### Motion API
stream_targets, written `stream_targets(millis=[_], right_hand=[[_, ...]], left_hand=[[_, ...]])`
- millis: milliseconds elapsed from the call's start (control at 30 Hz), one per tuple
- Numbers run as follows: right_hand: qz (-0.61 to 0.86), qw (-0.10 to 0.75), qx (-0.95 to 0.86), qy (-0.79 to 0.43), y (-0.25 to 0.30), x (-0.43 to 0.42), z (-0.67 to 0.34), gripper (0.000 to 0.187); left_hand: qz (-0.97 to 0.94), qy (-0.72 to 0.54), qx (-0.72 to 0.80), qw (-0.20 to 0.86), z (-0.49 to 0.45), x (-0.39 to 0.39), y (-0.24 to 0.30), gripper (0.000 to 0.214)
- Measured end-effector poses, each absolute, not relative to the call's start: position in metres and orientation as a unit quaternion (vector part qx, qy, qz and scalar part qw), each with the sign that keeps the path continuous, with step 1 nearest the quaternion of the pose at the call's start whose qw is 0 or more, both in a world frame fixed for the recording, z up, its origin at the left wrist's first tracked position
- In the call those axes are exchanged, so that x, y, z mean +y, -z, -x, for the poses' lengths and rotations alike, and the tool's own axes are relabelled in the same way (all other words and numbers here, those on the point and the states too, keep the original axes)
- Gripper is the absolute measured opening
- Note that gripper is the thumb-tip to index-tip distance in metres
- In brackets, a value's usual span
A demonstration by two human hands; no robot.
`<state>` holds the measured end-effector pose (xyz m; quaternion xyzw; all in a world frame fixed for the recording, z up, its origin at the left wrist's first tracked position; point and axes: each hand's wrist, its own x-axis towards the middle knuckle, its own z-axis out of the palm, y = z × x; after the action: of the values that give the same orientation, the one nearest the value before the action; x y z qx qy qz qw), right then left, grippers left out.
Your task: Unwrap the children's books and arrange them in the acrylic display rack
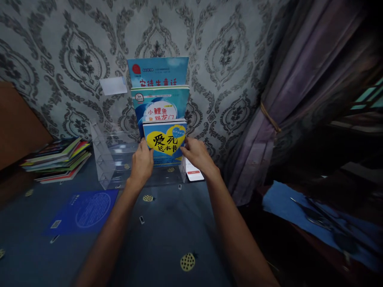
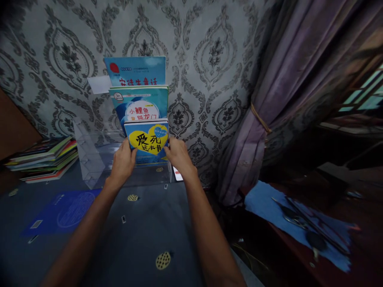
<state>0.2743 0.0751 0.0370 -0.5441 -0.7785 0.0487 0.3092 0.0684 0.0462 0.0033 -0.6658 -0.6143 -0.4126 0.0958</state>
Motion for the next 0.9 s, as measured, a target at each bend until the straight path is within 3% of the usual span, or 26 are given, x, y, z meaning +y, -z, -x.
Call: stream_targets(millis=[333,567,900], right_hand=[[0.522,0.356,-0.772,-0.070,-0.036,0.080,-0.283,0.037],[0.493,0.383,-0.777,-0.081,-0.040,0.079,-0.281,0.028],[0.498,0.369,-0.781,-0.078,-0.042,0.077,-0.281,0.032]], left_hand=[[0.657,0.340,-0.669,0.078,-0.069,0.039,-0.014,0.015],[0.658,0.313,-0.680,0.087,-0.070,0.038,-0.018,0.021],[0.662,0.316,-0.674,0.089,-0.066,0.040,-0.016,0.024]])
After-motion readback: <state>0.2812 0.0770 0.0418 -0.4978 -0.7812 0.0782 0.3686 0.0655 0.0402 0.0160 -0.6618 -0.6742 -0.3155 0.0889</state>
